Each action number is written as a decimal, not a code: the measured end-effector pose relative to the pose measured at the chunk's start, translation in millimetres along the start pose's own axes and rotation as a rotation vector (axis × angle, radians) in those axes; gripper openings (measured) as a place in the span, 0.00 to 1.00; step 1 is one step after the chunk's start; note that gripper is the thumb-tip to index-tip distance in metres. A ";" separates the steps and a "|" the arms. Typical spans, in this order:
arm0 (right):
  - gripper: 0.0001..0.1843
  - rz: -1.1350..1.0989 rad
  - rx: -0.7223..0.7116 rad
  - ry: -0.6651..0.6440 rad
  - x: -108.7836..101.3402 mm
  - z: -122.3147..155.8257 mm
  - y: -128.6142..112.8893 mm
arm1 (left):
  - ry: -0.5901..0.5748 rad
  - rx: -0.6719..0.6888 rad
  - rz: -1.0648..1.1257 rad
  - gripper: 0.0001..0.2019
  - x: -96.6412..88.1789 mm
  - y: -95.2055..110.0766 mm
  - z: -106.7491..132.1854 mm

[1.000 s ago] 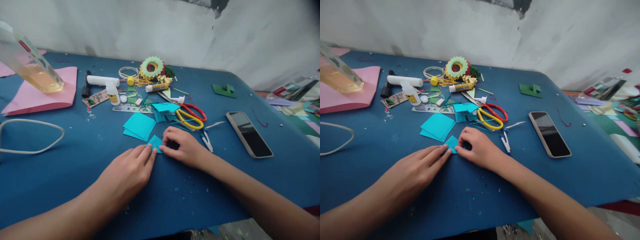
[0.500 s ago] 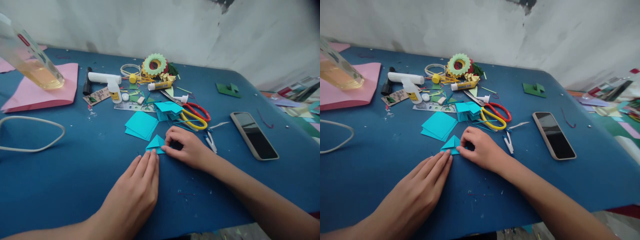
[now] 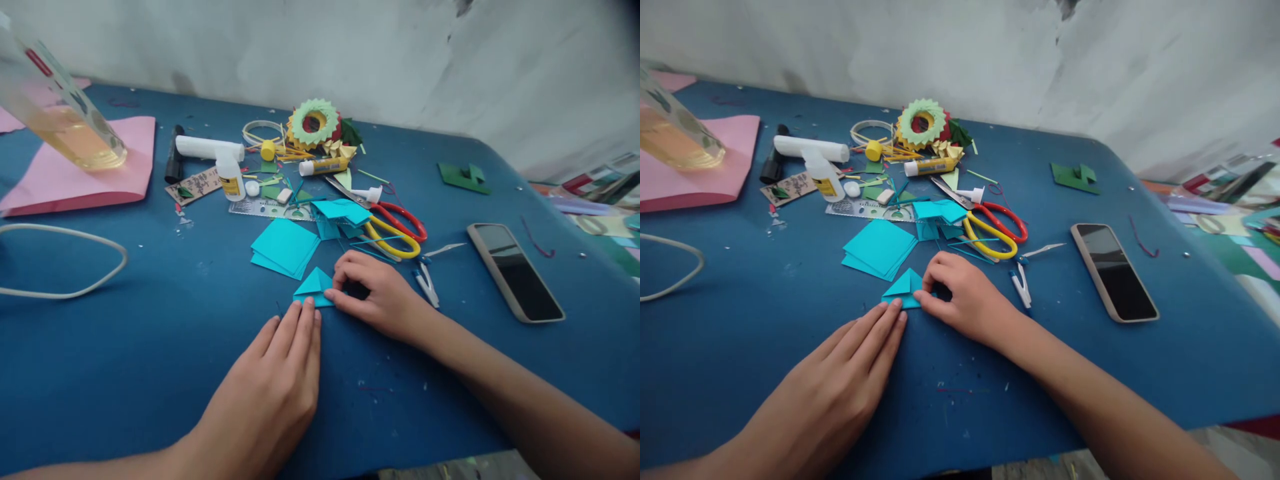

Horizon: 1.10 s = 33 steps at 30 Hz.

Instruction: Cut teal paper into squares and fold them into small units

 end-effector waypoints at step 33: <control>0.03 0.032 -0.074 0.002 -11.6 8.9 0.0 | -0.063 -0.033 0.280 0.21 0.2 -27.0 -16.0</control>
Point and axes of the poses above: each hand's wrist, its own z-axis away from the middle knuckle, its own x-axis out of the palm, y = z × x, the point moved 8 cm from there along -z, towards the middle knuckle, and after that the axes turned 14 degrees about z, right-handed, at the moved point
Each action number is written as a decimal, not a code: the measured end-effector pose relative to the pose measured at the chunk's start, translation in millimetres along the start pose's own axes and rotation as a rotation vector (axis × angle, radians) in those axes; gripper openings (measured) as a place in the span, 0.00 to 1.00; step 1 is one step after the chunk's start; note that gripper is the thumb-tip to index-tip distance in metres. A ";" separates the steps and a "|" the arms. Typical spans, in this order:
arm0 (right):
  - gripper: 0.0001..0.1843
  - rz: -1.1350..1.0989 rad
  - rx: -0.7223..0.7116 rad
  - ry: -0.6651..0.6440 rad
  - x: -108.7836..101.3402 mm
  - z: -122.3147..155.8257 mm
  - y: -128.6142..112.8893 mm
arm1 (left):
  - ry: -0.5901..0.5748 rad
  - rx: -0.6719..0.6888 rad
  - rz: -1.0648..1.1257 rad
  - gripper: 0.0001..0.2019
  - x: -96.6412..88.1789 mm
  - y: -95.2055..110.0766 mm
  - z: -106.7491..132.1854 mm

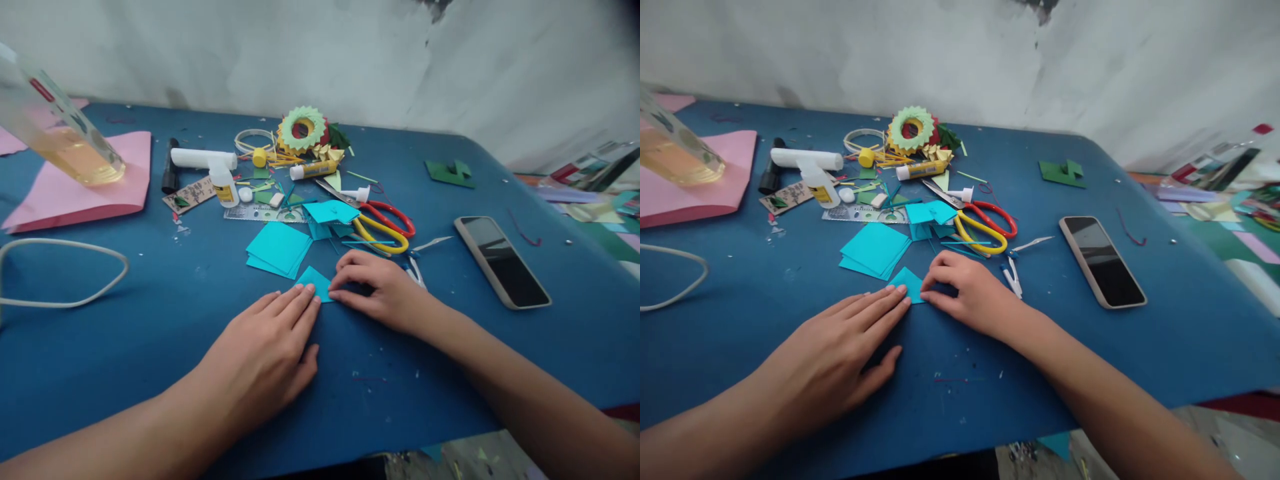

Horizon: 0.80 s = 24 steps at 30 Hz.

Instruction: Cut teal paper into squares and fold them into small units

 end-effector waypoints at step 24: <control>0.16 0.283 -0.343 -0.021 1.1 12.1 -26.5 | -0.161 0.172 0.063 0.16 -0.5 -17.2 -6.0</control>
Point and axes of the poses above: each hand's wrist, its own z-axis away from the middle knuckle, its own x-axis out of the palm, y = z × x, the point moved 8 cm from there along -z, towards the middle knuckle, and after that the axes turned 14 degrees about z, right-handed, at the moved point
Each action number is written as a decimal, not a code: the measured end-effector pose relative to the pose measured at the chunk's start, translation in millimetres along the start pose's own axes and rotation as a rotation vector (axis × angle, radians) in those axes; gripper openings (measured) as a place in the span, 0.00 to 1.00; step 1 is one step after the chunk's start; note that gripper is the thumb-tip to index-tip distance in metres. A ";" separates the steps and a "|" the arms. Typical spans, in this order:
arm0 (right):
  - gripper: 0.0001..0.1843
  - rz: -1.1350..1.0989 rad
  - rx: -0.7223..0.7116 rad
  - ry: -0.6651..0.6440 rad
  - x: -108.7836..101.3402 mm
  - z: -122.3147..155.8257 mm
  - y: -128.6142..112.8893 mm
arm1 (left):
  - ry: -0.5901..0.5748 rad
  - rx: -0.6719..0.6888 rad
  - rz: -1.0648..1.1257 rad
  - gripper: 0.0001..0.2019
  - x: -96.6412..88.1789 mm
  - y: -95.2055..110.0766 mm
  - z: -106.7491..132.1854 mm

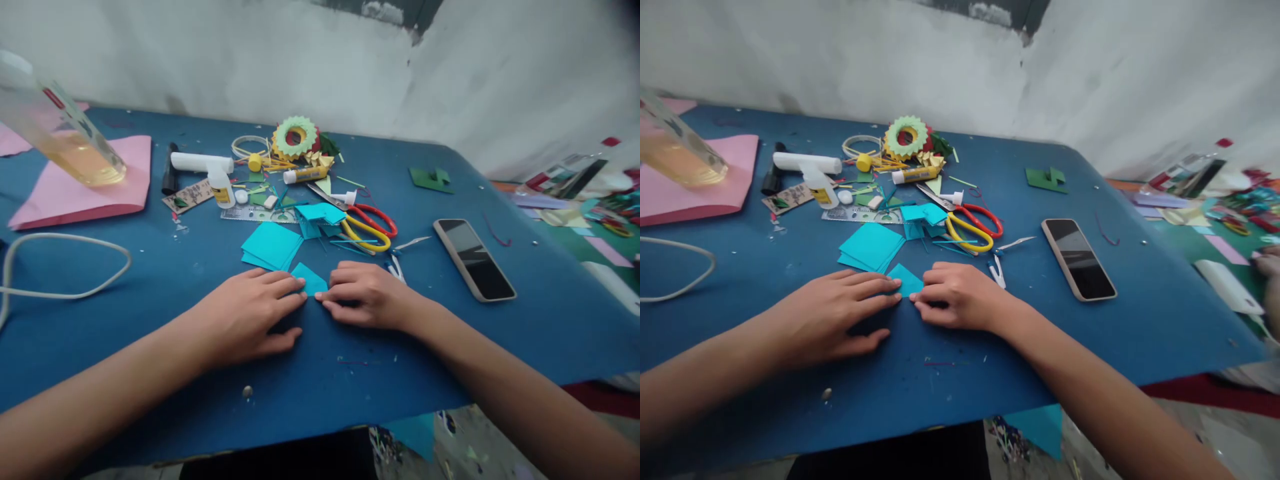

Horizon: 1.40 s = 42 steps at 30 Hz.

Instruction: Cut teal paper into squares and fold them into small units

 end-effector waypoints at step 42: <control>0.09 -0.564 0.623 -0.565 25.3 -12.9 39.9 | -0.034 0.107 0.258 0.10 -11.6 -8.9 14.4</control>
Point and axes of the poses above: each hand's wrist, its own z-axis away from the middle knuckle, its own x-axis out of the palm, y = z × x, the point moved 8 cm from there along -z, towards the middle knuckle, and after that the axes turned 14 degrees about z, right-handed, at the moved point
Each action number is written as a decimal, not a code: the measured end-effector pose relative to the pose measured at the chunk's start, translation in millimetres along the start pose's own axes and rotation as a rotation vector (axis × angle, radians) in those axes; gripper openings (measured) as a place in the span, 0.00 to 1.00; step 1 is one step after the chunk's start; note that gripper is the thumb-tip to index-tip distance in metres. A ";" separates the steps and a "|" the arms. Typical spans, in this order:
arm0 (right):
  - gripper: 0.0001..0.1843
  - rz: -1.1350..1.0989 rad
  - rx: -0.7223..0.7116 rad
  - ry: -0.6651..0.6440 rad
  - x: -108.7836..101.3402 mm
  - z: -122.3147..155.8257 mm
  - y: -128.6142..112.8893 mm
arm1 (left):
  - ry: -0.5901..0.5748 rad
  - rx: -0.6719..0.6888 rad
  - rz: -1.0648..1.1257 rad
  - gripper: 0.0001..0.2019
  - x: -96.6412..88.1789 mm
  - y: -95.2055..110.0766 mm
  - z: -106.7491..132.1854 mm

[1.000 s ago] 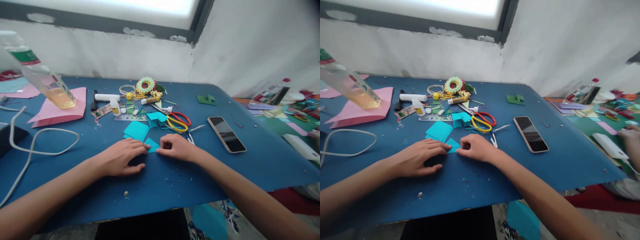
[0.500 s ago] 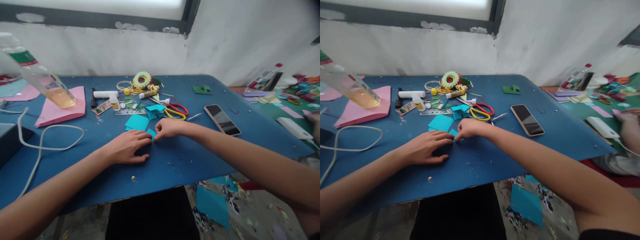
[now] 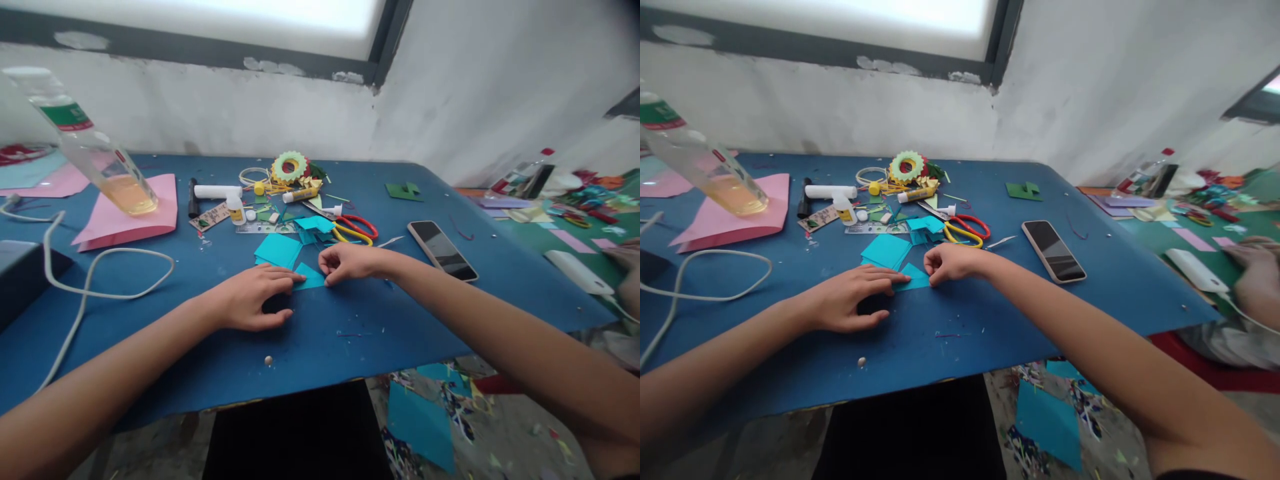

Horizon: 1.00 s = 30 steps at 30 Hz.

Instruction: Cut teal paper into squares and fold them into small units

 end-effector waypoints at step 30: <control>0.11 0.526 -0.582 0.602 2.9 28.8 -27.5 | -0.093 -0.134 -0.479 0.07 14.6 4.7 -23.4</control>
Point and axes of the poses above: each hand's wrist, its own z-axis away from the middle knuckle, its own x-axis out of the palm, y = z × x, the point moved 8 cm from there along -z, towards the middle knuckle, and after that the axes turned 14 degrees about z, right-handed, at the moved point
